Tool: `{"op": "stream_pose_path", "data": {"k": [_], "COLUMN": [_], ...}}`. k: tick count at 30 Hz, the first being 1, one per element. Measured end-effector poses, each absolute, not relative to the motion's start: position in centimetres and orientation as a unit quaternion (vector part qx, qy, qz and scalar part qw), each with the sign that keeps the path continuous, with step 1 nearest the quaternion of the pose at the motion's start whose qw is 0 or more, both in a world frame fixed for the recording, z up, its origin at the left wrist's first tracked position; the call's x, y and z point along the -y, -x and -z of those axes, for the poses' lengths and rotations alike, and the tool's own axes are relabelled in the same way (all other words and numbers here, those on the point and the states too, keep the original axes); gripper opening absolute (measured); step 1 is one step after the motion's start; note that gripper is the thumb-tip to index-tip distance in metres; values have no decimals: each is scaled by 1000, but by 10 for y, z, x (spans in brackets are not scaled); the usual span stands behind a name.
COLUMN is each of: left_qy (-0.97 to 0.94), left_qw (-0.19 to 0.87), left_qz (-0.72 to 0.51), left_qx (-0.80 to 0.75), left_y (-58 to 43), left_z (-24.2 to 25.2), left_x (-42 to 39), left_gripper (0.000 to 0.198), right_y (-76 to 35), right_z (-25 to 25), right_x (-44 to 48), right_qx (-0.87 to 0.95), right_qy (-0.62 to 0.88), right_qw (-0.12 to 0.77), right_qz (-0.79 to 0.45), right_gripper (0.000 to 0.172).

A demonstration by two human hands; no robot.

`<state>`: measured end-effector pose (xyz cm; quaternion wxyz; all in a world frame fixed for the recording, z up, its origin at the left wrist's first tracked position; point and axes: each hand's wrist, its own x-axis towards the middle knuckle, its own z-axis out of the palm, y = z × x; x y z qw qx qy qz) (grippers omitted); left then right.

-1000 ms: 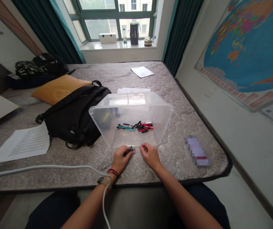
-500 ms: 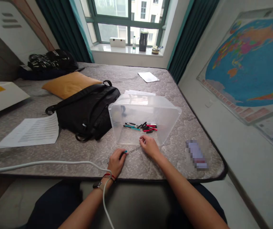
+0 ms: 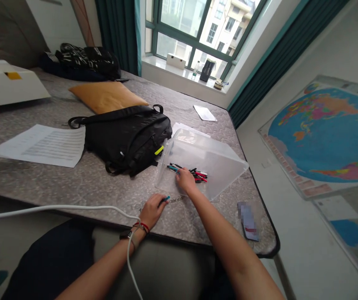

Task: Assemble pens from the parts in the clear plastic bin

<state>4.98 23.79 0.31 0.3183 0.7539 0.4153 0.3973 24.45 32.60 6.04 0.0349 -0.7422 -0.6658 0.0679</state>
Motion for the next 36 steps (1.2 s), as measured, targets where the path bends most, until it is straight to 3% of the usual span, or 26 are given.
{"op": "stream_pose_path", "data": {"k": [6,29,32,34,36], "left_qy": [-751,-748,-751,-753,-754], "left_qw": [325,319,316,312,307], "left_qz": [-400,-407,-404,-405,-409], "left_qx": [-412,-415,-416,-414,-413], "left_y": [-50,-49,-49,-48,-48], "left_z": [0,1,0,0,1], "left_x": [-238,-238,-237,-237,-237], "left_gripper": [13,12,11,11,12], "right_y": [-243,-258,-256,-256,-256], "right_z": [-62,-77,-81,-83,-86], "right_x": [-326,-333,-319,-302,-279], "right_qx": [653,693,692,664,604], "right_qy": [755,701,705,714,704], "right_qw": [5,-103,-37,82,222], "right_qz": [-58,-134,-153,-207,-300], "right_gripper": [26,14,13,10,20]}}
